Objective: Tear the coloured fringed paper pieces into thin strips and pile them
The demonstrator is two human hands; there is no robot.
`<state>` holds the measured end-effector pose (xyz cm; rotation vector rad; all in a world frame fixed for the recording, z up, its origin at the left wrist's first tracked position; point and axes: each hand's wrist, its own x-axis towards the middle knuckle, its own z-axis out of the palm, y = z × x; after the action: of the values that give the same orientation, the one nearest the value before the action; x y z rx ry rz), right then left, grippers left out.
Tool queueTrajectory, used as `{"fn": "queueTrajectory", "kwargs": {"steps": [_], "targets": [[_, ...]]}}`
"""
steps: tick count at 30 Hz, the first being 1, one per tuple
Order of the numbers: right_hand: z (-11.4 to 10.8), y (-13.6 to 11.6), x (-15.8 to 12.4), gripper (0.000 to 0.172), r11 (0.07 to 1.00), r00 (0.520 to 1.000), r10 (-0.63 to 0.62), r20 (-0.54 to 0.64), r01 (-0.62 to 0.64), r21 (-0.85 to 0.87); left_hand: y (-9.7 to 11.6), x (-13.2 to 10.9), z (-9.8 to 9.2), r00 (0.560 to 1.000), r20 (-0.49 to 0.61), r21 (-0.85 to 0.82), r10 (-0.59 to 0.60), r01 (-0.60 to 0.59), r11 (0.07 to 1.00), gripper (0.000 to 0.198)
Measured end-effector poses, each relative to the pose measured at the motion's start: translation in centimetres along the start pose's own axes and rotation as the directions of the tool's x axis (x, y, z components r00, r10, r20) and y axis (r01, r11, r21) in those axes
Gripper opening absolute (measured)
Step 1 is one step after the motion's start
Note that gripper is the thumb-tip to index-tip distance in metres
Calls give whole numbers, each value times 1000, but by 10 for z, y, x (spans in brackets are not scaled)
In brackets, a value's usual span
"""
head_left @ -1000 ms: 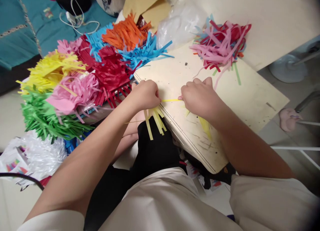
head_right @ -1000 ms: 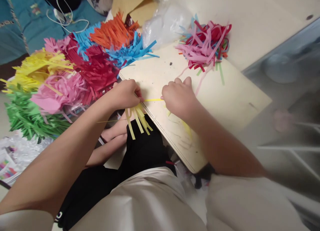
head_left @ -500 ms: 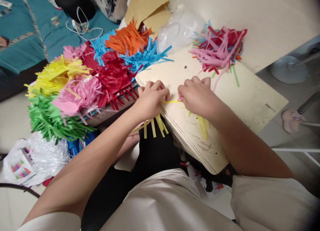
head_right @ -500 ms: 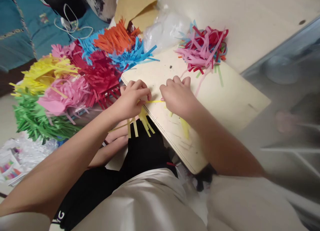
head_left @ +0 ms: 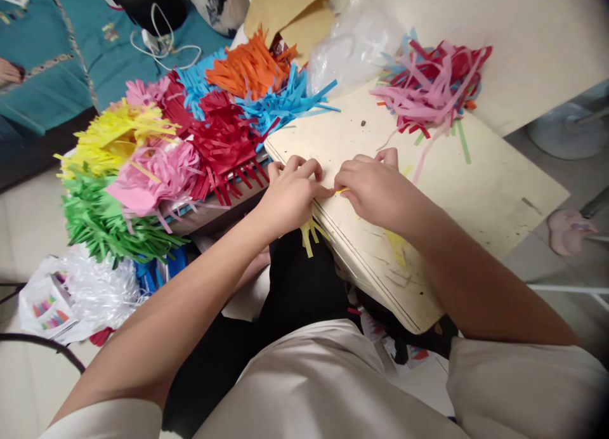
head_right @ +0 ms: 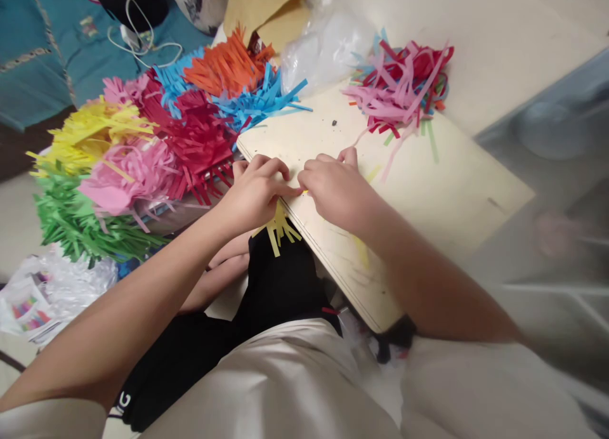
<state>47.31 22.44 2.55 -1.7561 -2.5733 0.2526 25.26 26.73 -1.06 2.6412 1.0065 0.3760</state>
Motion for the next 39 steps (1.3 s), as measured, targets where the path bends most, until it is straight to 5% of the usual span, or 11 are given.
{"fn": "queueTrajectory", "kwargs": {"steps": [9, 15, 26, 39], "targets": [[-2, -19, -17, 36, 984, 999, -23, 29, 28, -178, -3, -35, 14, 992, -64, 155, 107, -96, 983, 58], [2, -7, -15, 36, 987, 998, -49, 35, 54, -155, -10, -54, 25, 978, -205, 163, 26, 8, 987, 49], [-11, 11, -8, 34, 998, 979, 58, 197, -50, -42, -8, -49, 34, 956, -287, 190, 61, -6, 982, 39], [-20, 6, -13, 29, 982, 957, 189, 221, -178, -70, 1, -27, 19, 977, -214, 163, 20, 15, 987, 26]]}}
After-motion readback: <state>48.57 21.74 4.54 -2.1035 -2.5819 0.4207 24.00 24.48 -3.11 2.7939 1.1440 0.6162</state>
